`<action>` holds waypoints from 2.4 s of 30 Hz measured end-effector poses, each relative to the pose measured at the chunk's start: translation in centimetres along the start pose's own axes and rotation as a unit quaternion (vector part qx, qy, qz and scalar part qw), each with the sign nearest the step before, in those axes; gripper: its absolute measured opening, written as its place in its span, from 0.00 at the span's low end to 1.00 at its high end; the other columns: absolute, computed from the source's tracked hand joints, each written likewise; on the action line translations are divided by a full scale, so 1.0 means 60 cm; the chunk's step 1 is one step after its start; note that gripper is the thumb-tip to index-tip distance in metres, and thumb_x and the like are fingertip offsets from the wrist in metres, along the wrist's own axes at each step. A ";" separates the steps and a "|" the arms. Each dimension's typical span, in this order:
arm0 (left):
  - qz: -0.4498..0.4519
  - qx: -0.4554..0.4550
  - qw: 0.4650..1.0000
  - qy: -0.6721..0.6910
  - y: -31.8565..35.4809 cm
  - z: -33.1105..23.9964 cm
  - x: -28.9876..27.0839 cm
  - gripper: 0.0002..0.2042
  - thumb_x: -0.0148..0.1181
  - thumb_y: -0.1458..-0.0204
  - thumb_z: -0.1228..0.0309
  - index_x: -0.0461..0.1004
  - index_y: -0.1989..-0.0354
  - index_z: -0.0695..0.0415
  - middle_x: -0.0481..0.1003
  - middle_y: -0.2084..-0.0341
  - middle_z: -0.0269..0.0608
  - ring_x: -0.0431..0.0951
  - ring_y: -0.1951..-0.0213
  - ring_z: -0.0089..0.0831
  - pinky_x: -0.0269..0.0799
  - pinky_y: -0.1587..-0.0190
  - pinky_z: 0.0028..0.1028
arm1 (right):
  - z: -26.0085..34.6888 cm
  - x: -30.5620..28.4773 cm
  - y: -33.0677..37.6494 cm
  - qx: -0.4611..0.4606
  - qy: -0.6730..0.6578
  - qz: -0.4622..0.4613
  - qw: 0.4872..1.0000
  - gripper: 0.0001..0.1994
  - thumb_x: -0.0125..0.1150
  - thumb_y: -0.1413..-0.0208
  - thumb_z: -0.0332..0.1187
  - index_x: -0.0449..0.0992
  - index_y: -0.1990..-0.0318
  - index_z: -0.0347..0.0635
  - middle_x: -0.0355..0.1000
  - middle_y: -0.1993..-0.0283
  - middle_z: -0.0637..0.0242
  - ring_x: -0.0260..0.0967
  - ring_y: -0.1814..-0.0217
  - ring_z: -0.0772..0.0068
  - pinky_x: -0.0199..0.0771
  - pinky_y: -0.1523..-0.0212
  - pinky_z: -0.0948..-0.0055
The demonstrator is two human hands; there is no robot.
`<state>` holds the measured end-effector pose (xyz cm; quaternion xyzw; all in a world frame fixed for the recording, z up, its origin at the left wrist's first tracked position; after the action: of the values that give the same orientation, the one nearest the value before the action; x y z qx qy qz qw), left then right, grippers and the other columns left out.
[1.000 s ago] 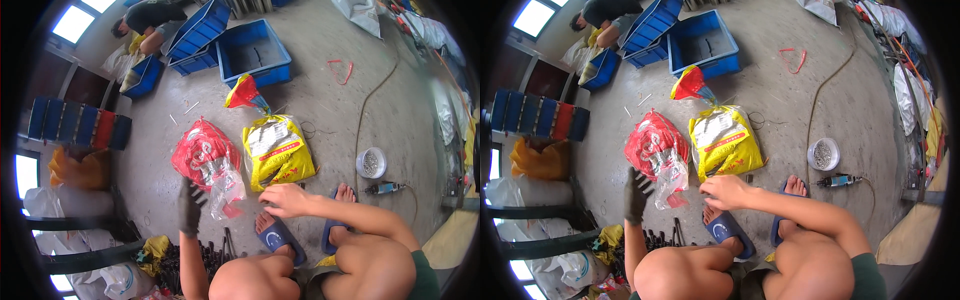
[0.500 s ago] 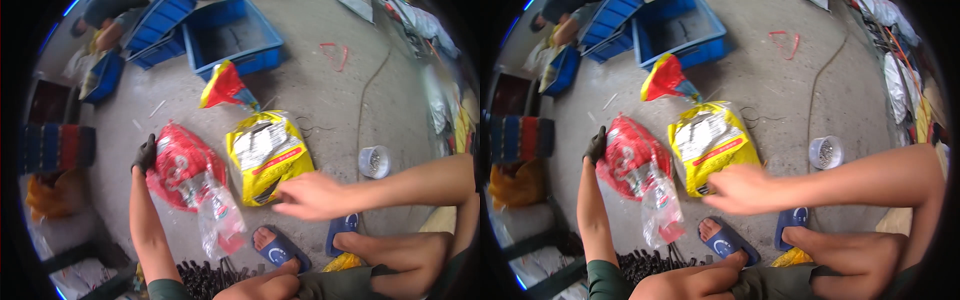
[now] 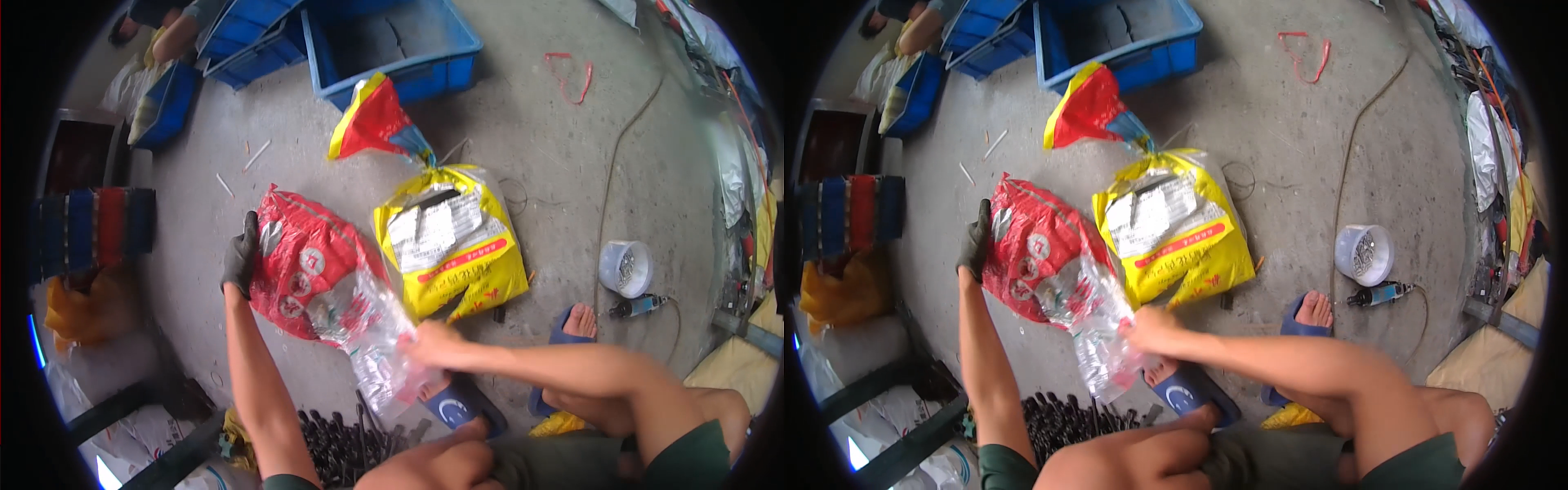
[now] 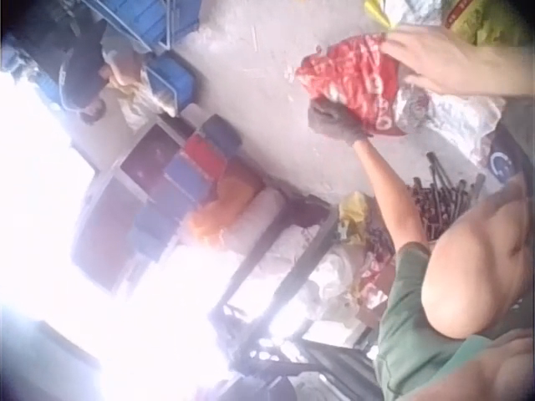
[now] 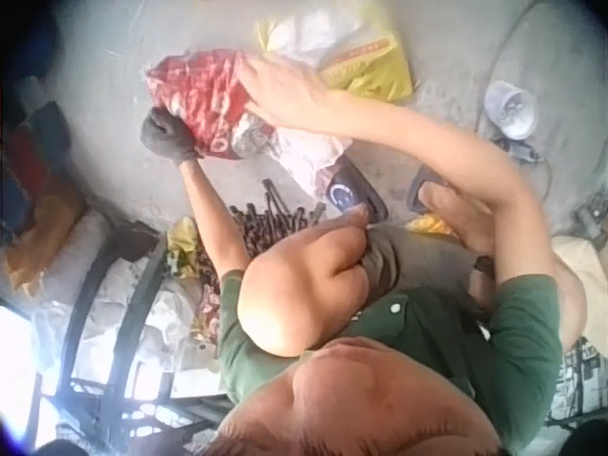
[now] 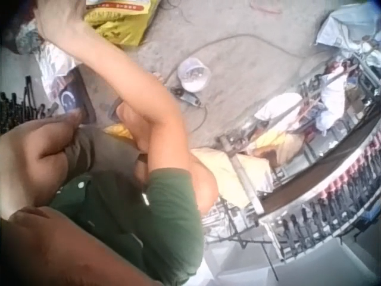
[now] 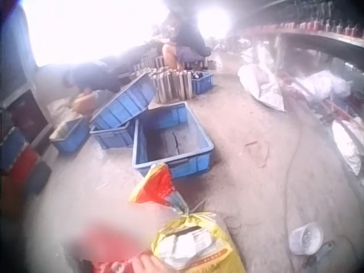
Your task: The person assembles small metal components by placing silver-colored rings into a black three-holed bracket and then using a pneumatic tool to secure them.
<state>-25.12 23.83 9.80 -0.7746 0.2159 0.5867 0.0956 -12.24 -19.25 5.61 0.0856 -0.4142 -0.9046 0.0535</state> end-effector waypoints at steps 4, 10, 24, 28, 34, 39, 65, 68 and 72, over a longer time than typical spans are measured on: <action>-0.172 0.086 0.979 0.064 0.211 -0.067 0.056 0.32 0.52 0.36 0.43 0.80 0.49 0.66 0.81 0.55 0.59 0.78 0.50 0.52 0.70 0.45 0.43 | -0.012 -0.117 0.108 -0.026 0.182 -0.094 0.978 0.22 0.66 0.43 0.49 0.84 0.66 0.33 0.81 0.67 0.49 0.82 0.62 0.42 0.81 0.59 0.49; -0.223 0.058 0.972 -0.052 0.230 -0.016 -0.009 0.25 0.56 0.34 0.50 0.81 0.51 0.64 0.80 0.58 0.61 0.78 0.52 0.58 0.71 0.48 0.46 | 0.198 -0.161 0.088 -0.373 0.208 -0.284 0.858 0.25 0.71 0.46 0.38 0.70 0.49 0.28 0.72 0.51 0.46 0.71 0.46 0.45 0.76 0.45 0.56; -0.025 -0.353 0.601 0.717 0.436 -0.056 0.190 0.39 0.51 0.35 0.37 0.64 0.27 0.57 0.71 0.33 0.44 0.73 0.36 0.41 0.70 0.34 0.43 | 0.200 -0.113 -0.196 -0.035 0.141 -0.366 0.919 0.53 0.67 0.56 0.76 0.73 0.44 0.24 0.71 0.42 0.42 0.67 0.36 0.45 0.60 0.33 0.51; 0.016 -0.296 0.516 0.803 0.433 -0.073 0.167 0.34 0.53 0.33 0.50 0.60 0.27 0.61 0.69 0.33 0.47 0.72 0.37 0.41 0.69 0.32 0.42 | 0.204 -0.122 -0.200 -0.027 0.094 -0.394 0.914 0.48 0.68 0.56 0.74 0.78 0.52 0.27 0.77 0.49 0.39 0.76 0.43 0.42 0.72 0.41 0.48; -0.016 -0.189 0.696 0.693 0.417 -0.080 0.059 0.28 0.54 0.34 0.73 0.56 0.27 0.63 0.70 0.36 0.56 0.75 0.40 0.43 0.78 0.39 0.43 | 0.233 -0.121 -0.210 -0.028 -0.001 -0.276 0.961 0.34 0.66 0.46 0.61 0.83 0.53 0.31 0.81 0.51 0.38 0.80 0.48 0.38 0.81 0.48 0.51; 0.099 -0.331 0.470 0.812 0.458 -0.096 0.160 0.31 0.50 0.31 0.46 0.63 0.27 0.53 0.71 0.34 0.44 0.74 0.37 0.43 0.72 0.36 0.50 | 0.165 -0.138 -0.231 -0.110 -0.069 -0.308 0.943 0.37 0.65 0.43 0.63 0.80 0.53 0.27 0.82 0.59 0.44 0.81 0.55 0.45 0.79 0.51 0.50; 0.004 -0.268 0.552 0.789 0.571 -0.168 0.122 0.22 0.47 0.30 0.64 0.69 0.33 0.64 0.74 0.37 0.51 0.77 0.40 0.42 0.76 0.38 0.44 | 0.114 -0.041 -0.115 -0.212 -0.368 -0.034 0.905 0.39 0.76 0.49 0.55 0.74 0.40 0.30 0.78 0.44 0.48 0.76 0.41 0.59 0.75 0.39 0.61; -0.010 -0.191 0.639 0.745 0.575 -0.180 0.147 0.20 0.46 0.29 0.68 0.69 0.33 0.61 0.74 0.37 0.47 0.78 0.41 0.38 0.78 0.40 0.41 | 0.098 -0.051 -0.114 -0.144 -0.130 -0.072 0.978 0.55 0.72 0.52 0.67 0.64 0.31 0.24 0.69 0.33 0.38 0.70 0.30 0.51 0.68 0.30 0.62; 0.024 -0.171 0.665 0.727 0.596 -0.196 0.184 0.28 0.45 0.27 0.53 0.58 0.24 0.53 0.64 0.29 0.43 0.68 0.32 0.38 0.63 0.28 0.43 | 0.099 -0.059 -0.118 -0.063 0.086 -0.077 0.991 0.71 0.63 0.60 0.81 0.55 0.31 0.13 0.62 0.30 0.27 0.66 0.27 0.40 0.67 0.29 0.60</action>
<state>-28.48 -15.13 6.53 -0.9527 0.1313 -0.1337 -0.2393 -10.13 -9.66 4.43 0.1914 -0.3425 -0.9195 0.0240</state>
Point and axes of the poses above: each hand's wrist, its own y-axis away from the middle knuckle, its own x-axis out of the palm, z = x × y, the point moved 5 cm from there along -y, towards the middle knuckle
